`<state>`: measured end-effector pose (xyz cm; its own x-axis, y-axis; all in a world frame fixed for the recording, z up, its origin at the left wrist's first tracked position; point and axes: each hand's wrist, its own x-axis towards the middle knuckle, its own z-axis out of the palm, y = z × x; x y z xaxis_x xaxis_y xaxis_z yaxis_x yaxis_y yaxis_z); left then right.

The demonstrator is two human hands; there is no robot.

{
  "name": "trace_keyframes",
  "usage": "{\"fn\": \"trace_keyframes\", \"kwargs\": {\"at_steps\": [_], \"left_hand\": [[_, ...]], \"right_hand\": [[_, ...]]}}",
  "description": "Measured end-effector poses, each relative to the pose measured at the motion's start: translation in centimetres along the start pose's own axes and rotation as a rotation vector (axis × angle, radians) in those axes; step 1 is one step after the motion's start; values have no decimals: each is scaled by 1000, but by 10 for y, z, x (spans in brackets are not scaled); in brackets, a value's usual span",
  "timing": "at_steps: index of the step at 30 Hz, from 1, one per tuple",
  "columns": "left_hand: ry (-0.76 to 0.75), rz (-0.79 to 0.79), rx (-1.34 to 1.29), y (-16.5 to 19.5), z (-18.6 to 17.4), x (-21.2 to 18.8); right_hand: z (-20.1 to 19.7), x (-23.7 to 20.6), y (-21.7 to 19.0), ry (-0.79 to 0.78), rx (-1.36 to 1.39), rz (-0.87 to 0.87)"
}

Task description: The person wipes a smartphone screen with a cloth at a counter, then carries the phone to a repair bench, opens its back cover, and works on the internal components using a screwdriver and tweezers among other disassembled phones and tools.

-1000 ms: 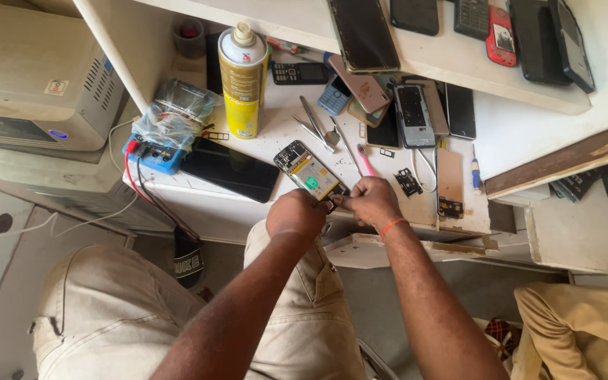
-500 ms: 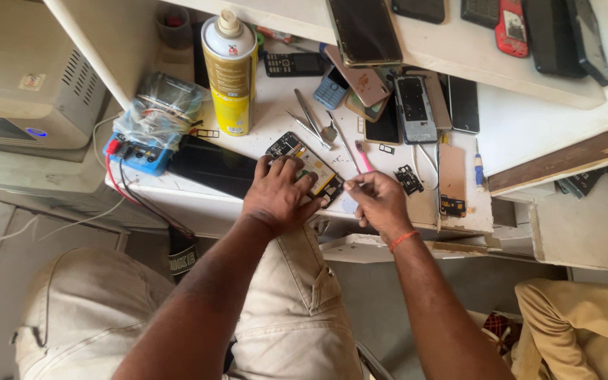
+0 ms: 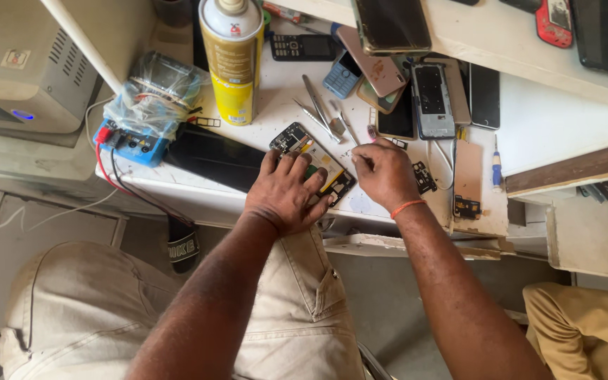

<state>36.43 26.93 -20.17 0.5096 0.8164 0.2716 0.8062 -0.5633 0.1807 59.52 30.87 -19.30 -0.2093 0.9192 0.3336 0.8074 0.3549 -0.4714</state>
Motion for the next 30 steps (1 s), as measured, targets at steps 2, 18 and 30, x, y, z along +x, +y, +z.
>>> {"fn": "trace_keyframes", "kwargs": {"at_steps": [2, 18, 30], "left_hand": [[15, 0, 18, 0, 2, -1], [-79, -41, 71, 1, 2, 1], [-76, -45, 25, 0, 3, -1]], "right_hand": [[-2, 0, 0, -20, 43, 51], [1, 10, -6, -94, -92, 114], [11, 15, 1, -51, -254, -53]]}}
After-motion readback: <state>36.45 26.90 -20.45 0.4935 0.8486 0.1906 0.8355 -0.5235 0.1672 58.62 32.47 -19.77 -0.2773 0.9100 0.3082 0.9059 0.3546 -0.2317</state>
